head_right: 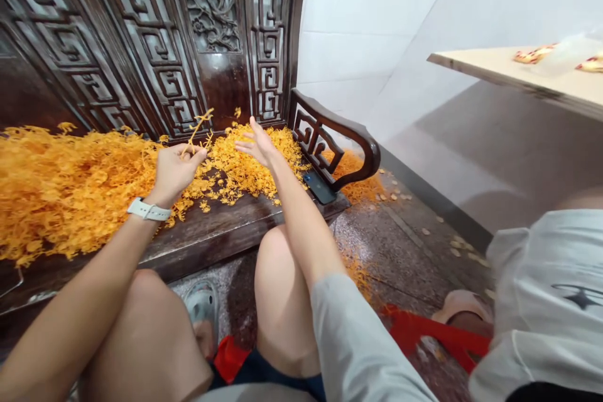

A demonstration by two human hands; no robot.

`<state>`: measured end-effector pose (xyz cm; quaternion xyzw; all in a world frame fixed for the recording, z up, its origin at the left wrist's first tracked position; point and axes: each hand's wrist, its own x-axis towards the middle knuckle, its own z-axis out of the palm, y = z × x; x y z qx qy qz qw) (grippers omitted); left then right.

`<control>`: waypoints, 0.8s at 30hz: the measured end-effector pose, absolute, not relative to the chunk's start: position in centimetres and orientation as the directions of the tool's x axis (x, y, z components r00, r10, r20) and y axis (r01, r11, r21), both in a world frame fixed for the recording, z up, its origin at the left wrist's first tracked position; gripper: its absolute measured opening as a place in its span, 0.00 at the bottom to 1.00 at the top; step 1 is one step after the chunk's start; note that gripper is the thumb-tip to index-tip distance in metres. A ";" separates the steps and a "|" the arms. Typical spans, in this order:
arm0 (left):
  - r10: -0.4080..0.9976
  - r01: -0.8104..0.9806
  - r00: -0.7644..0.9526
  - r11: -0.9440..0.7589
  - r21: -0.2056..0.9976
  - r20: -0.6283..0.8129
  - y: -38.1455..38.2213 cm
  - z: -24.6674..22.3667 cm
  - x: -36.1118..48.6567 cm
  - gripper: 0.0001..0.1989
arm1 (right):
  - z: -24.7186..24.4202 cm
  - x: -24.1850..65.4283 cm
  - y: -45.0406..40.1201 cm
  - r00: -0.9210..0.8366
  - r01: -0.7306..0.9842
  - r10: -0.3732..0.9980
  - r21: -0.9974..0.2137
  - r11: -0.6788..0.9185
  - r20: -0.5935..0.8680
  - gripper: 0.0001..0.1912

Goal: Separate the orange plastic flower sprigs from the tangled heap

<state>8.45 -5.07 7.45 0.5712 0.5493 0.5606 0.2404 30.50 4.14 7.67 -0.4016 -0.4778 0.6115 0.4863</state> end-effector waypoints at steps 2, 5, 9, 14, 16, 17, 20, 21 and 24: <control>0.895 0.270 -0.288 -0.266 0.926 0.341 -4.6 7.4 8.7 0.12 | 7.4 30.4 4.3 -0.108 -0.262 0.993 -0.963 -0.067 -0.040 0.24; 0.905 0.152 -0.336 -0.221 0.963 0.261 -3.9 7.3 9.3 0.18 | 6.9 29.9 3.6 -0.249 -0.086 0.963 -0.988 -0.127 -0.102 0.18; 0.917 0.059 -0.363 -0.155 0.986 0.166 -2.8 6.8 10.6 0.24 | 6.8 28.1 2.4 -0.639 0.068 0.758 -0.991 -0.116 -0.133 0.26; 0.936 0.105 -0.278 -0.195 0.975 0.217 -2.0 6.3 11.1 0.19 | 7.0 26.3 2.5 -0.506 0.033 0.860 -0.995 0.096 0.066 0.18; 0.943 0.168 -0.226 -0.210 0.963 0.245 -2.0 6.1 10.8 0.12 | 7.3 26.3 2.3 -0.419 0.135 0.903 -0.977 0.163 0.093 0.16; 0.941 0.211 -0.221 -0.211 0.954 0.257 -2.1 5.9 10.6 0.09 | 7.5 26.4 2.1 -0.415 0.206 0.904 -0.957 0.205 0.104 0.15; 0.899 0.306 -0.328 -0.190 0.933 0.291 -2.0 5.2 10.4 0.03 | 8.8 26.4 0.8 -0.536 0.409 0.815 -0.776 0.480 0.222 0.13; 0.891 0.273 -0.363 -0.177 0.945 0.272 -2.0 4.9 10.5 0.02 | 9.4 26.3 0.3 -0.598 0.461 0.757 -0.661 0.593 0.263 0.12; 0.917 0.133 -0.336 -0.179 0.975 0.214 -1.6 4.3 10.9 0.03 | 11.6 25.7 -1.5 -0.719 0.574 0.653 -0.325 0.751 0.239 0.10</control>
